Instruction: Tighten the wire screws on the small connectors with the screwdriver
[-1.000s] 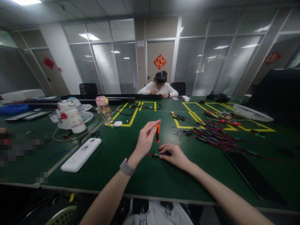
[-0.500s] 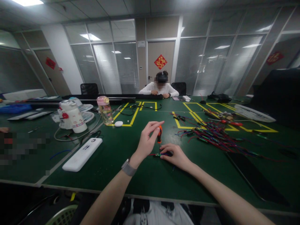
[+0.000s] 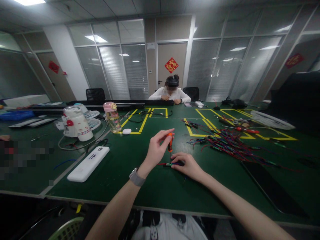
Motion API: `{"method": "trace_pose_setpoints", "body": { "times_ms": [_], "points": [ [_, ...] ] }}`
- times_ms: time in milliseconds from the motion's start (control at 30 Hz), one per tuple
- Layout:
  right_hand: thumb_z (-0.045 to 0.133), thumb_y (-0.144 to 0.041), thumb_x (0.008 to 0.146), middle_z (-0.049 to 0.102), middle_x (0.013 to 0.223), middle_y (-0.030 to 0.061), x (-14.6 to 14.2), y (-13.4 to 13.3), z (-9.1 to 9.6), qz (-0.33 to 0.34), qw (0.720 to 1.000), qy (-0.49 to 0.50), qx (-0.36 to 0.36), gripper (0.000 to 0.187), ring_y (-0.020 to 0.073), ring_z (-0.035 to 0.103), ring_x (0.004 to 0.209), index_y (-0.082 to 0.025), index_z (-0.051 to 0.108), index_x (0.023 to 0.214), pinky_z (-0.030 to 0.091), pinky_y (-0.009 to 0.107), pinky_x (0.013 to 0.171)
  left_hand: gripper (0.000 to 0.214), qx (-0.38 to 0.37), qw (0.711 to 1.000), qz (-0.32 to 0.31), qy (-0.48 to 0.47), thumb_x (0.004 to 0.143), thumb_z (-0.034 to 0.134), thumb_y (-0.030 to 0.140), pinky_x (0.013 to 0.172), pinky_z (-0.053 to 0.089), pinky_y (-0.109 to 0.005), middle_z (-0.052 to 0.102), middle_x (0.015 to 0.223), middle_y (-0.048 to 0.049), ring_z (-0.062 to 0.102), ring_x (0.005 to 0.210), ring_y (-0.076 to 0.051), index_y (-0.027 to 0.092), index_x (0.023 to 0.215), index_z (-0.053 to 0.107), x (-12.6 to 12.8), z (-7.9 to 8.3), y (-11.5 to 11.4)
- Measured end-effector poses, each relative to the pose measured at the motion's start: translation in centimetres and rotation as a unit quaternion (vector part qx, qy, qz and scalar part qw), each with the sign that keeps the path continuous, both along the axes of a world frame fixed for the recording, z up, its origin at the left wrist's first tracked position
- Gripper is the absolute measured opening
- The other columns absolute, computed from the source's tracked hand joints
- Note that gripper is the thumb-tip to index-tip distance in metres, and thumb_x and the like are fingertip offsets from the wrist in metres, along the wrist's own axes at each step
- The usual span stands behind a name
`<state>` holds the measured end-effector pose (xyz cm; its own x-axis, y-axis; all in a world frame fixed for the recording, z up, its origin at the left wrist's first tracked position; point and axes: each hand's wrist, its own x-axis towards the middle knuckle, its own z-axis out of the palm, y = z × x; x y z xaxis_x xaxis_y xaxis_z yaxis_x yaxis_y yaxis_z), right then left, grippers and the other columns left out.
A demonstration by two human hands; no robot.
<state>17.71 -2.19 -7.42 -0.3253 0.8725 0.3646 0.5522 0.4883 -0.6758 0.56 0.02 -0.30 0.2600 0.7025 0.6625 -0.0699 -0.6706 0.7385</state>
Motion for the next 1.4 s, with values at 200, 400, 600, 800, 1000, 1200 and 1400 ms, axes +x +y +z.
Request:
{"method": "trace_pose_setpoints", "body": {
  "times_ms": [200, 400, 600, 800, 1000, 1200, 1400],
  "points": [
    [0.074, -0.02, 0.072, 0.072, 0.099, 0.0077, 0.0, 0.04, -0.06, 0.003, 1.0, -0.001, 0.0, 0.008, 0.0236, 0.065, 0.097, -0.02, 0.076, 0.08, 0.049, 0.039, 0.09, 0.027, 0.037, 0.998, 0.052, 0.023, 0.09, 0.054, 0.025, 0.082, 0.049, -0.027, 0.06, 0.105, -0.0062, 0.059, 0.093, -0.015, 0.023, 0.114, 0.067, -0.06, 0.01, -0.12],
    [0.074, -0.022, 0.072, 0.072, 0.1, 0.0071, 0.13, 0.17, -0.37, 0.002, 1.0, 0.001, 0.006, 0.008, 0.0231, 0.065, 0.096, -0.021, 0.076, 0.08, 0.049, 0.038, 0.09, 0.028, 0.025, 0.999, 0.031, 0.023, 0.091, 0.053, 0.025, 0.079, 0.05, -0.028, 0.063, 0.102, -0.0058, 0.061, 0.091, -0.015, 0.022, 0.117, 0.064, -0.12, 0.19, -0.24],
    [0.074, -0.02, 0.072, 0.072, 0.101, 0.0068, 0.11, 0.1, -0.28, 0.001, 1.0, -0.001, 0.007, 0.008, 0.0225, 0.065, 0.095, -0.021, 0.076, 0.079, 0.049, 0.037, 0.089, 0.027, 0.073, 0.992, 0.09, 0.052, 0.092, 0.051, 0.026, 0.083, 0.048, -0.028, 0.062, 0.1, -0.0055, 0.06, 0.092, -0.016, 0.023, 0.114, 0.066, -0.12, 0.27, -0.5],
    [0.074, -0.019, 0.072, 0.071, 0.103, 0.0067, 0.02, 0.02, -0.08, -0.002, 1.0, -0.012, -0.001, 0.008, 0.0228, 0.065, 0.095, -0.021, 0.076, 0.08, 0.048, 0.037, 0.089, 0.027, 0.05, 0.997, 0.054, 0.029, 0.091, 0.054, 0.026, 0.08, 0.05, -0.028, 0.064, 0.102, -0.0059, 0.062, 0.09, -0.016, 0.021, 0.114, 0.065, -0.05, 0.04, -0.31],
    [0.073, -0.02, 0.073, 0.071, 0.103, 0.0064, 0.03, -0.01, -0.08, -0.002, 1.0, -0.008, 0.0, 0.006, 0.0228, 0.065, 0.094, -0.022, 0.076, 0.079, 0.048, 0.037, 0.088, 0.028, 0.05, 0.996, 0.068, 0.035, 0.094, 0.048, 0.026, 0.087, 0.047, -0.029, 0.062, 0.107, -0.006, 0.06, 0.096, -0.016, 0.023, 0.117, 0.064, -0.08, -0.03, -0.06],
    [0.073, -0.021, 0.073, 0.071, 0.104, 0.0062, 0.02, -0.04, -0.04, -0.003, 1.0, -0.014, 0.0, 0.007, 0.0232, 0.065, 0.096, -0.022, 0.076, 0.08, 0.048, 0.038, 0.089, 0.028, 0.044, 0.997, 0.058, 0.028, 0.09, 0.055, 0.027, 0.08, 0.05, -0.028, 0.063, 0.101, -0.0057, 0.061, 0.09, -0.016, 0.021, 0.116, 0.064, -0.03, 0.01, -0.13],
    [0.073, -0.021, 0.073, 0.071, 0.103, 0.0061, 0.07, 0.11, -0.24, 0.0, 1.0, -0.012, 0.007, 0.006, 0.0231, 0.065, 0.096, -0.022, 0.075, 0.079, 0.048, 0.038, 0.089, 0.03, 0.073, 0.993, 0.076, 0.06, 0.095, 0.046, 0.026, 0.086, 0.047, -0.029, 0.061, 0.106, -0.0063, 0.059, 0.096, -0.016, 0.022, 0.121, 0.061, -0.28, 0.23, -0.22]
  ]
}}
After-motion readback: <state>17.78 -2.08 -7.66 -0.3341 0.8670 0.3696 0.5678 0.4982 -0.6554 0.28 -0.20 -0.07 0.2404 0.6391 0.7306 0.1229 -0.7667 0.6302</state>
